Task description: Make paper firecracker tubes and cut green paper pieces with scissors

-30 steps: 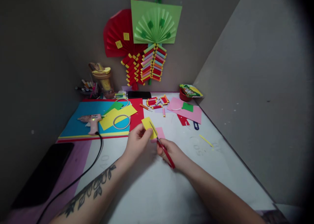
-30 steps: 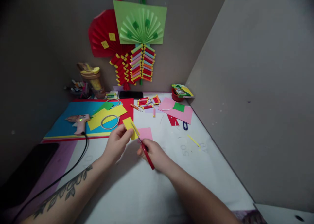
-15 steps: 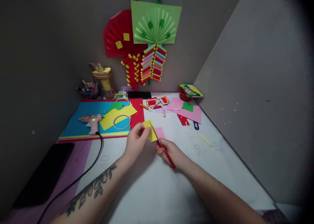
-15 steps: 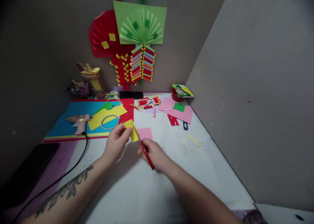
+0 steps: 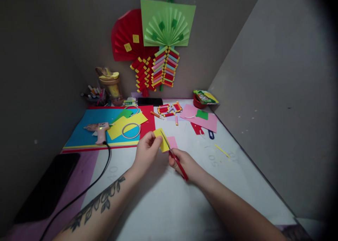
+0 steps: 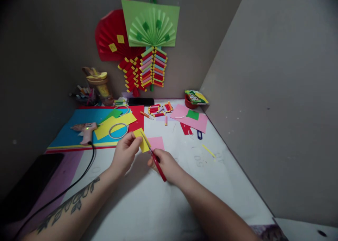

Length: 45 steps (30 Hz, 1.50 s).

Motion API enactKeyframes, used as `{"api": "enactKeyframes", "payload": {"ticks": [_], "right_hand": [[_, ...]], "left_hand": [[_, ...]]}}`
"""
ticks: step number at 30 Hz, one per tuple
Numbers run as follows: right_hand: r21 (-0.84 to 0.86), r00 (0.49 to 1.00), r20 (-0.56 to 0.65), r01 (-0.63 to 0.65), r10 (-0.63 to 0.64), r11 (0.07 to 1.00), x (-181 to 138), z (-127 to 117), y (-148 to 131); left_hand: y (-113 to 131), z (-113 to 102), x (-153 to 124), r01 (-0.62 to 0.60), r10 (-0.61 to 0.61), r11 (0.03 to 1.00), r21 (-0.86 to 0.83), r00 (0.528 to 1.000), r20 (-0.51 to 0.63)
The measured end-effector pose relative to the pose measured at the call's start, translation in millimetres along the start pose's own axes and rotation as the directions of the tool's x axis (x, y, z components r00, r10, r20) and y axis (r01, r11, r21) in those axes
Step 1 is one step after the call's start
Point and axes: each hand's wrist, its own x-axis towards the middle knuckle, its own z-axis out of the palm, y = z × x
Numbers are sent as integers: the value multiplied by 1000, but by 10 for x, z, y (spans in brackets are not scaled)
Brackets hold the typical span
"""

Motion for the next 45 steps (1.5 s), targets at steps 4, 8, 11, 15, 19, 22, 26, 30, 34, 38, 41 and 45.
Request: {"api": "enactKeyframes", "payload": {"ticks": [4,8,11,15,19,22,26,30,34,38,41,45], "right_hand": [[16,1000,2,2,-2,1000,-3,-10,12],[18,1000,12,7,-7,1000,7,-9,62],[21,999,9,32,-32,999,21,6,116],[12,1000,2,27,-27,1000,34,31,150],[18,1000,-1,20,-20,1000,32,33,151],[41,1000,16,21,-21,999,26,27,169],[63,1000,25,-4,3,998,25,25,208],[71,1000,28,-5,3,997,26,19,215],[74,1000,22,-4,2,997,19,25,194],[46,1000,-6,13,-13,999,16,44,174],[32,999,-14,35,-35,999,19,52,175],[15,999,-31,35,-34,999,25,54,182]], "left_hand": [[3,0,4,-10,10,1000,3,1000,0],[-4,-2,7,2,-2,1000,-14,1000,13],[-12,-3,6,5,-5,1000,-13,1000,16],[-5,2,-1,-2,2,1000,2,1000,20],[13,10,-9,11,-12,1000,15,1000,29],[18,12,-10,10,-11,1000,29,999,33],[16,12,-12,8,-10,999,33,999,40],[10,9,-12,10,-12,999,34,999,39],[1,7,-7,12,-13,1000,18,999,46],[0,10,-6,14,-14,1000,5,999,46],[11,16,-14,14,-15,1000,18,999,47],[34,28,-28,14,-16,999,29,998,56]]}}
